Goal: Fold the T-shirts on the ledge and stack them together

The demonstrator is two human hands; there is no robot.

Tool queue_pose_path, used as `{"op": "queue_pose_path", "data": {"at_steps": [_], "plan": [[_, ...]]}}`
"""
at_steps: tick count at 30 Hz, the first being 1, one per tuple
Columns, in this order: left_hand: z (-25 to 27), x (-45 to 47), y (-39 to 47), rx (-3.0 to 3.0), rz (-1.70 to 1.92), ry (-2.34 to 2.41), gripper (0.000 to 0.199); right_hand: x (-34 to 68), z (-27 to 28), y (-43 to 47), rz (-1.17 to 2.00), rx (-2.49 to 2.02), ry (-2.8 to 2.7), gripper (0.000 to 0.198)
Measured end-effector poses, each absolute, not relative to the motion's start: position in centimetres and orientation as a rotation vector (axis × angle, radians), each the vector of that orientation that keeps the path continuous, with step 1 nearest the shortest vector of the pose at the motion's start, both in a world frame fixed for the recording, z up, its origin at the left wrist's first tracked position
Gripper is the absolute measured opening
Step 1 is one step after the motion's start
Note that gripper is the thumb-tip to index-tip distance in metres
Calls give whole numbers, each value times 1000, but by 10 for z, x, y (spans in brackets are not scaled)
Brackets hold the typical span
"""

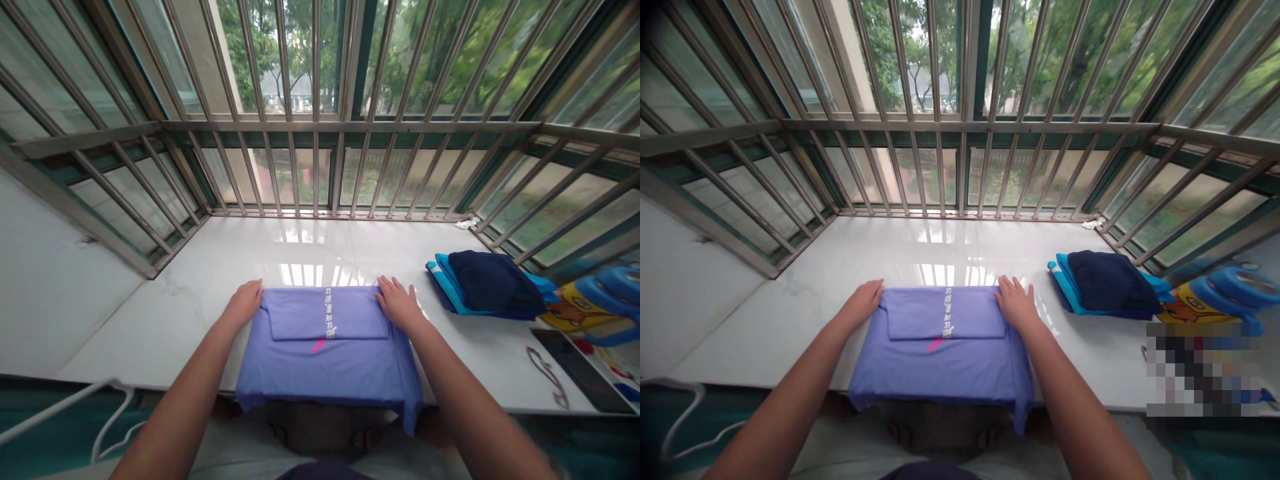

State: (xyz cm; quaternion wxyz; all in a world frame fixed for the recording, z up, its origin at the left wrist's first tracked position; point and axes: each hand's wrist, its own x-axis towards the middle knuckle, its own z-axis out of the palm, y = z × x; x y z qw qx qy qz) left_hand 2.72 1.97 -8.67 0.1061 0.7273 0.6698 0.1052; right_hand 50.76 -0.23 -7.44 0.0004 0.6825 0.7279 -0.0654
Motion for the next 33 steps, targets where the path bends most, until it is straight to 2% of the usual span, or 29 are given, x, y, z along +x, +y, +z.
{"op": "queue_pose_path", "data": {"at_steps": [6, 9, 13, 16, 19, 22, 26, 29, 33], "plan": [[-68, 21, 54, 2232, 225, 1636, 39, 542, -50, 26, -402, 1941, 2390, 52], [-65, 27, 66, 2221, 124, 1591, 24, 542, -45, 33, -481, 1893, 2370, 43], [-57, 33, 83, 2230, 94, 1625, 17, 535, -37, 45, -444, 1899, 2374, 21], [-48, 37, 94, 2236, 144, 1721, 14, 530, -26, 52, -333, 2007, 2373, 23], [-43, 42, 89, 2229, 248, 1867, 29, 524, -20, 40, -191, 2180, 2324, 39], [-54, 52, 52, 2267, 405, 1926, 41, 513, -30, -5, -74, 2290, 2332, 44], [-97, 60, -36, 2426, 536, 1737, 50, 512, -74, -96, -130, 2064, 2633, 53], [-129, 47, -94, 2459, 399, 1717, 56, 540, -106, -150, -121, 2036, 2603, 47], [-139, 15, -132, 2400, 406, 1896, 56, 583, -113, -192, 141, 2353, 2413, 38]]}}
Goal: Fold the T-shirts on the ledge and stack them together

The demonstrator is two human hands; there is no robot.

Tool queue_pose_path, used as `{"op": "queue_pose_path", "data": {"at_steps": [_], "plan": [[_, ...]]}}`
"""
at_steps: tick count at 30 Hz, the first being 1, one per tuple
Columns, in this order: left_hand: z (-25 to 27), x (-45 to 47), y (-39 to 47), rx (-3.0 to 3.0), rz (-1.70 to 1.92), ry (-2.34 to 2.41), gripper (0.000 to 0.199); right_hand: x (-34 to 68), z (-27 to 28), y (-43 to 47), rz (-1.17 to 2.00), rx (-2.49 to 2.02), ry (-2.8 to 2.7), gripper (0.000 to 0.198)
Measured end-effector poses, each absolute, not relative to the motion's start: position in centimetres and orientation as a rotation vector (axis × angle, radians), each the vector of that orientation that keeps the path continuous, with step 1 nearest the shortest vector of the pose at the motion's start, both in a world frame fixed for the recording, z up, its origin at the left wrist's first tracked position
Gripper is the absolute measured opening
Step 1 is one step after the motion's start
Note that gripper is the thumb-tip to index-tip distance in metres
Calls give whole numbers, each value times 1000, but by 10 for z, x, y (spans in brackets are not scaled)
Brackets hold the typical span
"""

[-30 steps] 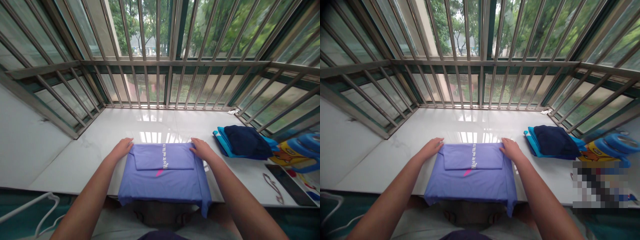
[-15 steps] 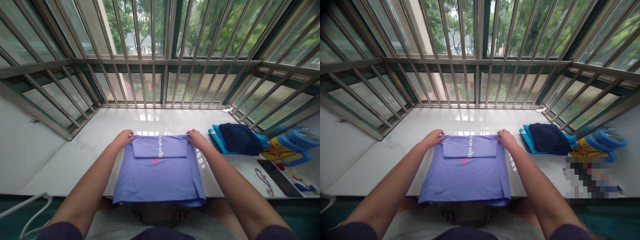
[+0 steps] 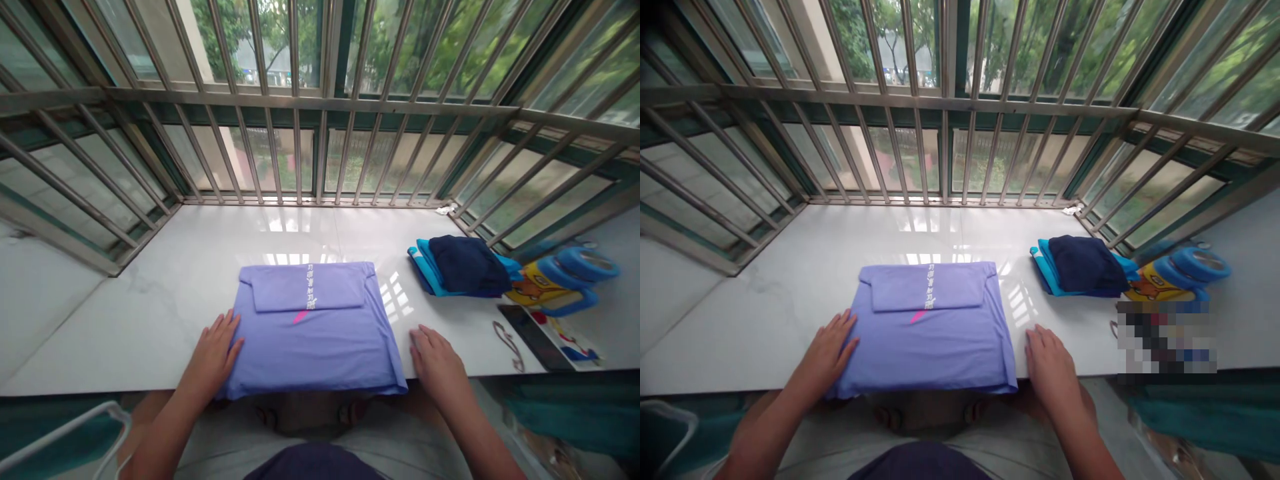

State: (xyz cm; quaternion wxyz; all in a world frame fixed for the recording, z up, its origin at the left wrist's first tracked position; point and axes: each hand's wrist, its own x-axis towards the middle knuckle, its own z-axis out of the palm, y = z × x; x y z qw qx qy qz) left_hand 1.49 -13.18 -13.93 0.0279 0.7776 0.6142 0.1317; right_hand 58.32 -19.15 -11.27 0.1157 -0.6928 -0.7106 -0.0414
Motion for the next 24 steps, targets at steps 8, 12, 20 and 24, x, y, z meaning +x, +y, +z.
{"op": "queue_pose_path", "data": {"at_steps": [8, 12, 20, 24], "plan": [[-133, 14, -177, 2560, 433, 1636, 53, 550, -111, -236, 68, -1681, -2371, 67], [-139, 9, -192, 2622, 353, 1652, 64, 567, -126, -244, -42, -1743, -2320, 70], [-136, -9, -209, 2712, 587, 1512, 40, 568, -118, -254, 9, -1750, -2158, 32], [-135, -13, -214, 2590, 676, 1520, 32, 564, -111, -252, 144, -1715, -2185, 32]]}}
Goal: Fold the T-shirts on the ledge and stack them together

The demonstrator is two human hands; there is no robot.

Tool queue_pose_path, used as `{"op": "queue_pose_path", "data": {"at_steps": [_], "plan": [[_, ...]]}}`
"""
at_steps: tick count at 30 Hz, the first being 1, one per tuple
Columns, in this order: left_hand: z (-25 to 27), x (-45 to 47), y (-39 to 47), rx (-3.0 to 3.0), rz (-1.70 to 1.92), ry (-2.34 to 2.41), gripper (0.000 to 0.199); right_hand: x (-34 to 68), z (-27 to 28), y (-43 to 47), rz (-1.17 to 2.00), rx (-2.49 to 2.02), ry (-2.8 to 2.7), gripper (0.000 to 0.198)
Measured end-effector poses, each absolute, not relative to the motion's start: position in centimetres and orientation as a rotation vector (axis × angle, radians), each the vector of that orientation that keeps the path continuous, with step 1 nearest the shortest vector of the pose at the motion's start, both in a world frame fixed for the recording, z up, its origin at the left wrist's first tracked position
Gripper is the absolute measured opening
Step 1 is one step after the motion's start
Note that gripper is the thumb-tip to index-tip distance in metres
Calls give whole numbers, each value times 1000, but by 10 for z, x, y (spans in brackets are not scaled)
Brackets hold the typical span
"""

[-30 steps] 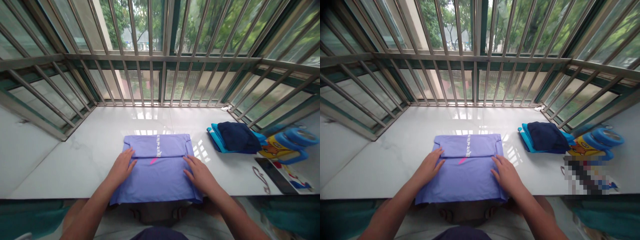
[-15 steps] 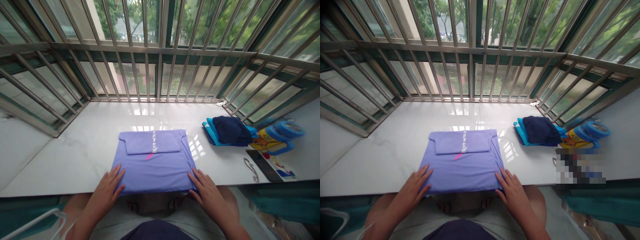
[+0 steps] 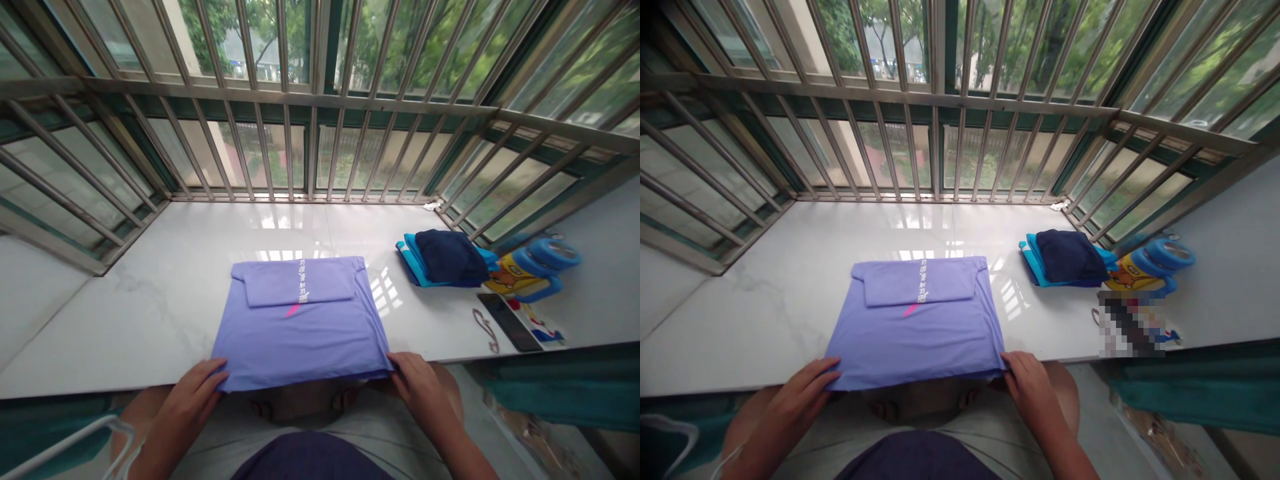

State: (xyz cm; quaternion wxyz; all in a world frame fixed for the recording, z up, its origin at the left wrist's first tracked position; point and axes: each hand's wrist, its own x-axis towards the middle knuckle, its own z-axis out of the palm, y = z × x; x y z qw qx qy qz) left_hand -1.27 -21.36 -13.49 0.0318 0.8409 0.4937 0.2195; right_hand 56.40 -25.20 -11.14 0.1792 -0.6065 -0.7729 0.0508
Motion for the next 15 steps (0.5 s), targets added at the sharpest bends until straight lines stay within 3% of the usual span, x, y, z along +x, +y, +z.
{"op": "queue_pose_path", "data": {"at_steps": [9, 15], "plan": [[-111, -10, -219, 2440, 880, 1615, 31, 562, -94, -258, -7, -1872, -1964, 21], [-118, -27, -227, 2722, 756, 1525, 34, 563, -100, -273, -82, -1900, -2047, 27]]}}
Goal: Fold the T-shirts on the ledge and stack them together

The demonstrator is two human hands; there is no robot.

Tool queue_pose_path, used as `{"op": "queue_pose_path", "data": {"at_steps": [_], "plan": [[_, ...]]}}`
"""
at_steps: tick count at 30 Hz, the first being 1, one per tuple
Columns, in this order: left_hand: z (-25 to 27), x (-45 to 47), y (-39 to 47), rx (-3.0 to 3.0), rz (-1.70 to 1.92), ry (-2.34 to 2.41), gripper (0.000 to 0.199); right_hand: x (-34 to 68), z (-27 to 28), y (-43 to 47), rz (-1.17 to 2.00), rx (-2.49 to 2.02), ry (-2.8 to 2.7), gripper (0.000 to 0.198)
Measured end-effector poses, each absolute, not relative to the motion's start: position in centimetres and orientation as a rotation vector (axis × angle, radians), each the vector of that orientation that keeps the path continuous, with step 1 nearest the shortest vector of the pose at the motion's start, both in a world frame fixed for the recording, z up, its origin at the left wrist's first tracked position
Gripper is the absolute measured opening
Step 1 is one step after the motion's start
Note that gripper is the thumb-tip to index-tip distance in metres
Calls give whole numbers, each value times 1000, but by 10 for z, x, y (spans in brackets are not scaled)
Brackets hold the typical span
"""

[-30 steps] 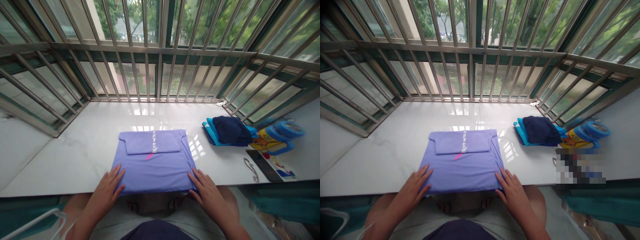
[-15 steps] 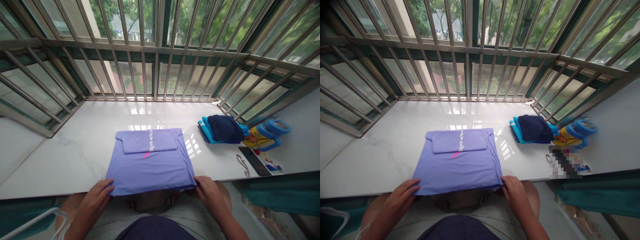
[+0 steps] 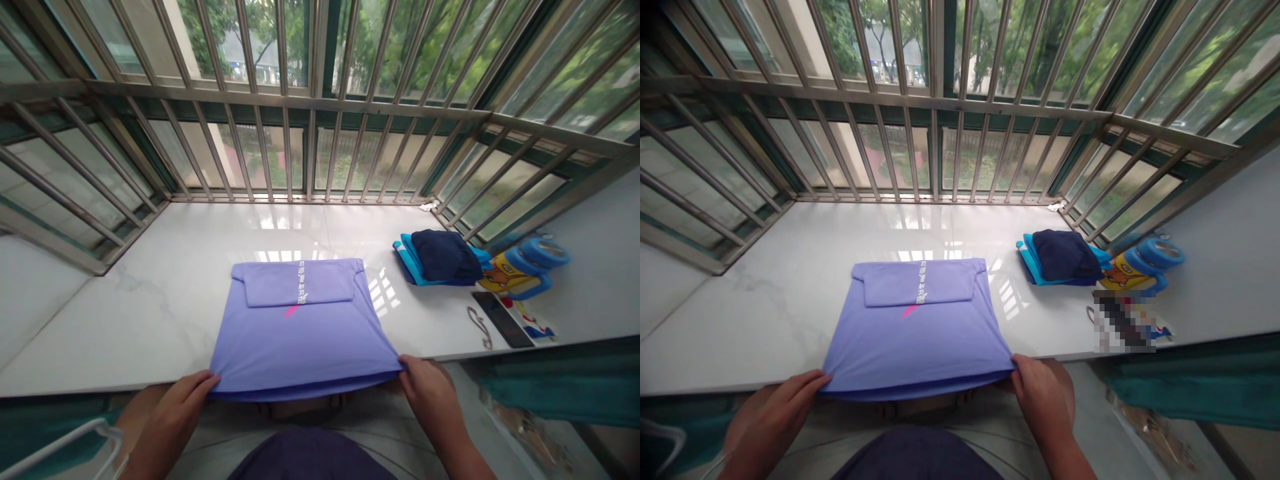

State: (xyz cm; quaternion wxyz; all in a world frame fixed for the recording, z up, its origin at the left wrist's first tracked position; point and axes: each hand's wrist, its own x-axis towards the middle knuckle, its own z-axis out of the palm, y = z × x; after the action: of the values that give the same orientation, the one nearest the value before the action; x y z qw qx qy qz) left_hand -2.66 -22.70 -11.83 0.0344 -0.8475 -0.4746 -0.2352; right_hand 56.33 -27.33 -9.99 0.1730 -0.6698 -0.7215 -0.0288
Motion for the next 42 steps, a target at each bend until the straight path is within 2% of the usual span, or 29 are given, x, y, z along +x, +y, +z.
{"op": "queue_pose_path", "data": {"at_steps": [5, 12, 17, 20, 24, 27, 29, 34, 36, 39, 42], "plan": [[-130, -25, -234, -2517, -678, -1581, 34, 558, -107, -278, 102, -1942, -1973, 42], [-128, -17, -246, -2400, -745, -2060, 34, 565, -87, -267, 467, -2107, -1855, 39], [-107, -10, -234, -2496, -807, -2231, 30, 572, -69, -246, 664, -2103, -2081, 35], [-90, 6, -204, -2364, -872, -2322, 27, 568, -55, -214, 506, -2208, -2151, 32], [-74, 30, -126, -2293, -900, -2300, 35, 550, -30, -138, 209, -2114, -2220, 31], [-63, 47, -45, -2469, -699, -2161, 46, 532, -18, -69, 176, -2007, -2339, 34], [-56, 55, 5, -2640, -321, -2087, 52, 522, -16, -28, 225, -1954, -2445, 40], [-49, 60, 85, -2807, 39, -2033, 61, 517, -31, 36, 361, -1968, -2600, 72], [-49, 58, 100, -2831, 154, -2040, 49, 518, -35, 49, 417, -1989, -2644, 62], [-48, 56, 114, -2853, 211, -2030, 22, 521, -34, 64, 449, -1968, -2690, 31], [-40, 56, 125, -2839, 90, -2024, 17, 522, -26, 77, 405, -1947, -2660, 20]]}}
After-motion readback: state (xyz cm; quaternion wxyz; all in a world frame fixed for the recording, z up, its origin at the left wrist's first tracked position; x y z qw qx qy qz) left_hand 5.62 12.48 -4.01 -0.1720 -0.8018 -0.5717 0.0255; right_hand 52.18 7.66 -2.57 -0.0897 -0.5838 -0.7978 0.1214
